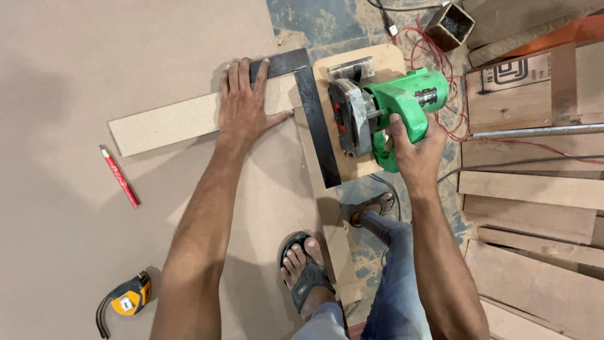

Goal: The person marks a wooden piece, cuts it with a circular saw, and fits it into a wooden cabinet structure. They then attach additional wooden strips to the cabinet frame.

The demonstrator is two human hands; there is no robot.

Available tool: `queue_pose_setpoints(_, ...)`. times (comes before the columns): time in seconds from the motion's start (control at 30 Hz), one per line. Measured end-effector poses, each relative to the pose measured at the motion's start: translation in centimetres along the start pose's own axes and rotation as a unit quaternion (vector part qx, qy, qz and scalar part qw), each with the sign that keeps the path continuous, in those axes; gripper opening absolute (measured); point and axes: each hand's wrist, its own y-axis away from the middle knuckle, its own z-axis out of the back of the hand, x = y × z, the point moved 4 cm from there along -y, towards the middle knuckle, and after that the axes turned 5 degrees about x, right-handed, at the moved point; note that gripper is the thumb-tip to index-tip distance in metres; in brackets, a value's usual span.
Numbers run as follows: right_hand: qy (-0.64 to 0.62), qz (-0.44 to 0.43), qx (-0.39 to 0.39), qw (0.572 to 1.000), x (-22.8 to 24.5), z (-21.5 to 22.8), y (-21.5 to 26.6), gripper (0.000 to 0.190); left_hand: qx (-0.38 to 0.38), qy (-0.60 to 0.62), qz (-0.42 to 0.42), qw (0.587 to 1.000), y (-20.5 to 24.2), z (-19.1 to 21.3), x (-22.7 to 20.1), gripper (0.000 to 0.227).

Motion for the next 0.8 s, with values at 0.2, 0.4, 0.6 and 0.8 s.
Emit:
queue_pose_setpoints(0.2,-0.014,0.012,0.007,1.000,0.1,-0.2,-0.4,0.025,0.013,0.000,0.002,1.000,-0.1,0.3,-0.1,0.127)
queue_pose_setpoints(0.4,0.007,0.018,0.001,1.000,0.4,-0.5,-1.0,0.022,0.005,0.000,-0.006,1.000,0.1,0.7,-0.1,0.126)
queue_pose_setpoints(0.6,0.025,0.032,-0.004,0.999,0.8,-0.7,-1.8,0.019,-0.013,0.004,-0.016,1.000,0.3,1.1,-0.3,0.123)
queue_pose_setpoints(0.8,0.023,0.016,-0.001,1.000,0.8,-0.9,-2.2,0.021,-0.008,0.004,-0.014,1.000,0.2,1.0,-0.3,0.124)
